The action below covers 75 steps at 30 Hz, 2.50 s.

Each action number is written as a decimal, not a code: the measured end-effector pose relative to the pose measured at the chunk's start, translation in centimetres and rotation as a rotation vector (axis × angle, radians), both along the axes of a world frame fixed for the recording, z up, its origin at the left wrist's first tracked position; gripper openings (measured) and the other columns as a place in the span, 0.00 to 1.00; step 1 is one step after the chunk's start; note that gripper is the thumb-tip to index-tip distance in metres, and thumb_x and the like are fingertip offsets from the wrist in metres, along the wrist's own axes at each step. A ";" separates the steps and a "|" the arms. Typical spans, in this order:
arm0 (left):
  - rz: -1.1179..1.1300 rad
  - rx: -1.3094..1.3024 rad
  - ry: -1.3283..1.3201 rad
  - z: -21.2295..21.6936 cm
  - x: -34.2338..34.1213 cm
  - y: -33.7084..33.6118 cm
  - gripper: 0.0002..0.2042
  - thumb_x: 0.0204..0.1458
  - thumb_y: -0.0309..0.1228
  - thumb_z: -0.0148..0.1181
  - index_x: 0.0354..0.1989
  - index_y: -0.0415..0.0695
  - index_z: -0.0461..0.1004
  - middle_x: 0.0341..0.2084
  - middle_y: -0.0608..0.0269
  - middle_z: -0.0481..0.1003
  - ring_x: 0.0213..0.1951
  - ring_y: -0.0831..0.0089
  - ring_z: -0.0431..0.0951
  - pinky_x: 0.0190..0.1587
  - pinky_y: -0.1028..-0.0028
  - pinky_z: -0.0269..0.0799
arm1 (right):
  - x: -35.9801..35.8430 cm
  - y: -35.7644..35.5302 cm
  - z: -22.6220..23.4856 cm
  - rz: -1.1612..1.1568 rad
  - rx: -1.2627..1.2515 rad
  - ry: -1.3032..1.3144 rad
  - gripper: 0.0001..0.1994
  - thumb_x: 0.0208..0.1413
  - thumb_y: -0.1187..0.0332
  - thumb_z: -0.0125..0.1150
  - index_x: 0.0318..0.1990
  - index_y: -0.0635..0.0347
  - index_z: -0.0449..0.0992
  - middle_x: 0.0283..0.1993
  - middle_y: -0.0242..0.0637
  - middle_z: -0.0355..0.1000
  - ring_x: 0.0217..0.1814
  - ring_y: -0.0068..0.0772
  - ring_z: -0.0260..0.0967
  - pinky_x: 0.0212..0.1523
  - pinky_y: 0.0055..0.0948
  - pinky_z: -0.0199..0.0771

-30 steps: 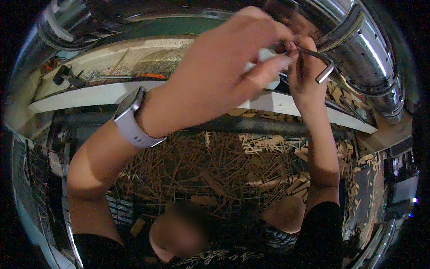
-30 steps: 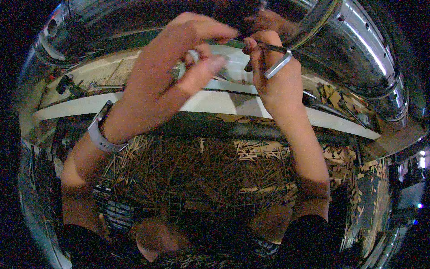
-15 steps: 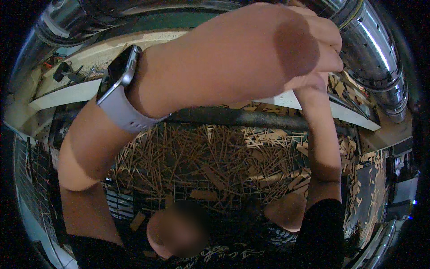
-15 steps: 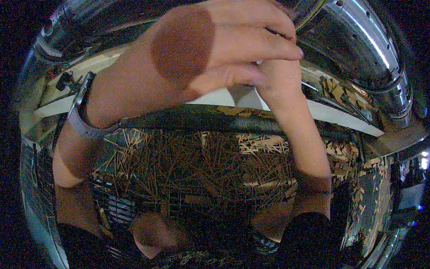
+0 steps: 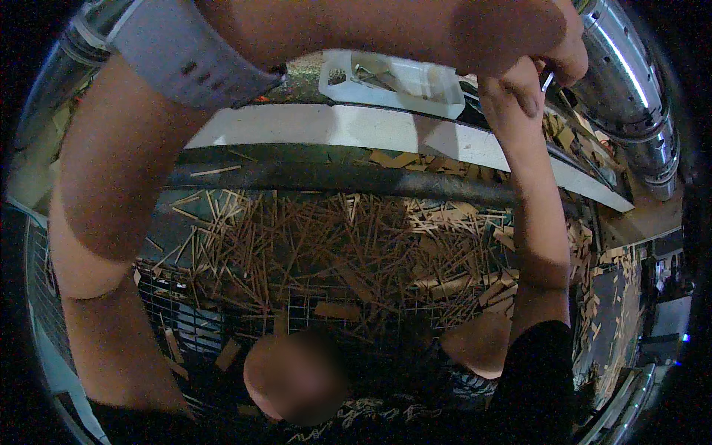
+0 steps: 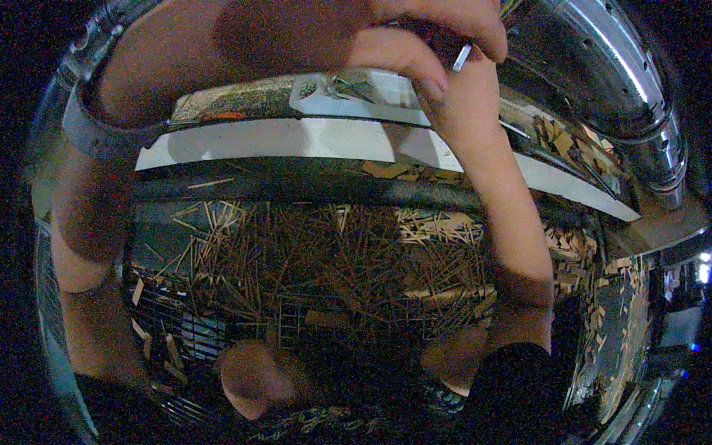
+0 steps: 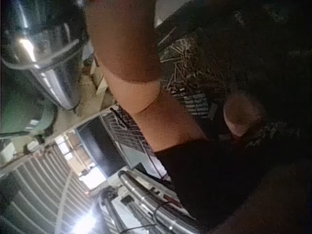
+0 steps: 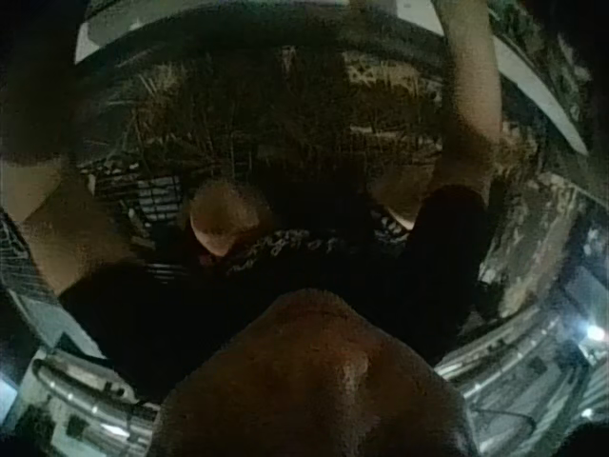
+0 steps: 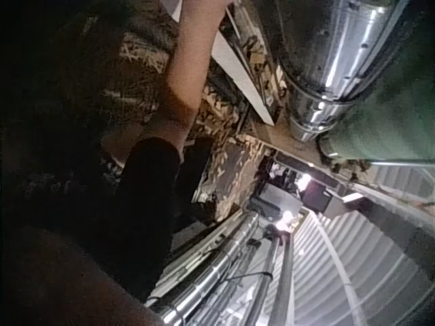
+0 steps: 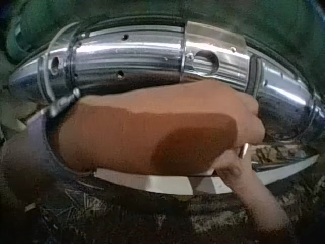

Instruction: The person cleans debris from the internal components of a large packaging machine and uses an allen key to adjust several screws on a metal cylinder.

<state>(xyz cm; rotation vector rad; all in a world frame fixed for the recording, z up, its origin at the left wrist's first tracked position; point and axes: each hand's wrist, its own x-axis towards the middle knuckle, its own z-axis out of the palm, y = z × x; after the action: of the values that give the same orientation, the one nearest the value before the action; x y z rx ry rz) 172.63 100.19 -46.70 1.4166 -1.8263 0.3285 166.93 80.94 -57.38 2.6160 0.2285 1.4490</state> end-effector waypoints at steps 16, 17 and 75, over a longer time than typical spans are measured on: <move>0.035 0.182 0.177 0.8 -2.2 2.7 0.14 0.57 0.33 0.41 0.40 0.34 0.68 0.27 0.55 0.72 0.27 0.70 0.73 0.32 0.71 0.70 | 0.3 3.8 2.0 0.268 0.495 -0.016 0.02 0.48 0.73 0.53 0.29 0.60 0.71 0.23 0.42 0.71 0.27 0.47 0.70 0.31 0.38 0.70; -0.048 0.158 0.127 0.5 -1.3 2.4 0.14 0.57 0.34 0.42 0.39 0.35 0.68 0.27 0.54 0.72 0.27 0.71 0.73 0.31 0.72 0.70 | 0.5 3.5 1.7 0.273 0.495 -0.037 0.03 0.48 0.73 0.53 0.29 0.60 0.72 0.23 0.41 0.71 0.27 0.47 0.70 0.31 0.38 0.70; -0.290 0.042 -0.130 -0.3 3.8 3.9 0.23 0.54 0.42 0.51 0.52 0.36 0.65 0.39 0.51 0.72 0.40 0.62 0.74 0.44 0.66 0.71 | 1.4 5.5 2.8 0.167 0.350 -0.044 0.07 0.52 0.71 0.51 0.24 0.62 0.70 0.22 0.44 0.69 0.26 0.48 0.69 0.30 0.40 0.68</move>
<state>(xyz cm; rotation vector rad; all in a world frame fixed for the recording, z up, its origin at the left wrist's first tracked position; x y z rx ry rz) 176.38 104.12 -47.02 1.1590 -2.1237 0.2390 168.36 86.44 -54.54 2.8929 0.2091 1.7400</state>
